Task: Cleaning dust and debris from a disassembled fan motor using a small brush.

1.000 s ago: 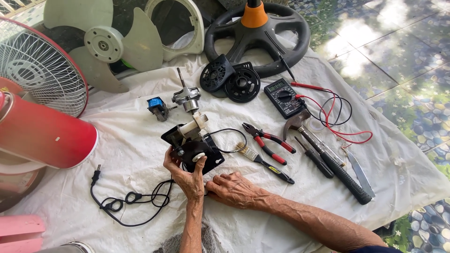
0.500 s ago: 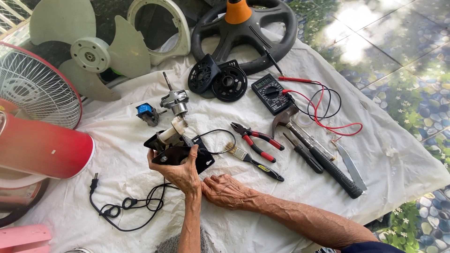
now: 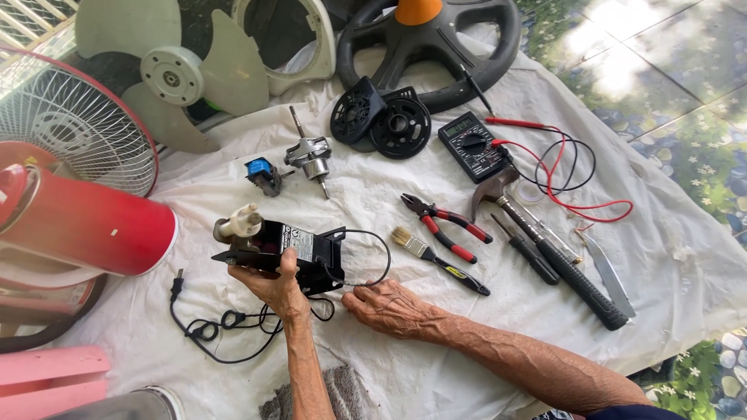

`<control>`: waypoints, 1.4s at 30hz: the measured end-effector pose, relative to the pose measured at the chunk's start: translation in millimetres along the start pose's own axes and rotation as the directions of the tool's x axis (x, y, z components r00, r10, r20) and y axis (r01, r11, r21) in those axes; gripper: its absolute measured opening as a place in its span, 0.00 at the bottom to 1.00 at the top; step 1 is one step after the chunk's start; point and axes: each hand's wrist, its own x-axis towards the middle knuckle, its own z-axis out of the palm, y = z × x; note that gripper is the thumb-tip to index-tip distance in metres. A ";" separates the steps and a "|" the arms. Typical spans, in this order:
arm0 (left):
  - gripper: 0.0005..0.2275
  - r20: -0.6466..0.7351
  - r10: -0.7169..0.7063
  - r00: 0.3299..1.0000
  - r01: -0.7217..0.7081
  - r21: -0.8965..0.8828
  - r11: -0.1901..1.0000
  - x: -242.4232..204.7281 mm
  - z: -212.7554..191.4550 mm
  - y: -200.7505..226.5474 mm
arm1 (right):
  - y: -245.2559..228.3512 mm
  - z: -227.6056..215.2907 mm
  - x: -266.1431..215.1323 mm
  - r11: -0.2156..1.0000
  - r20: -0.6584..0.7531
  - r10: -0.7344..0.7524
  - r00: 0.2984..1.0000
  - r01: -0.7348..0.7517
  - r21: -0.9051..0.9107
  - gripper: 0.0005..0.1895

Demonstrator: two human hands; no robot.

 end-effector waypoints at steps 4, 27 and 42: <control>0.37 -0.014 0.053 0.998 -0.055 -0.209 0.976 7.4 -10.8 -12.8 | 1.3 1.8 -2.7 0.999 0.050 0.027 0.998 -0.029 0.034 0.05; 0.40 0.003 0.014 1.000 -0.012 -0.373 0.928 13.4 -16.0 -35.6 | 0.7 -3.1 0.0 1.000 0.079 0.016 0.997 -0.014 -0.017 0.03; 0.40 0.107 -0.058 0.993 0.087 -0.290 0.953 -1.7 -9.8 -24.5 | 13.3 11.7 -4.0 0.988 0.107 0.140 0.984 -0.146 0.053 0.04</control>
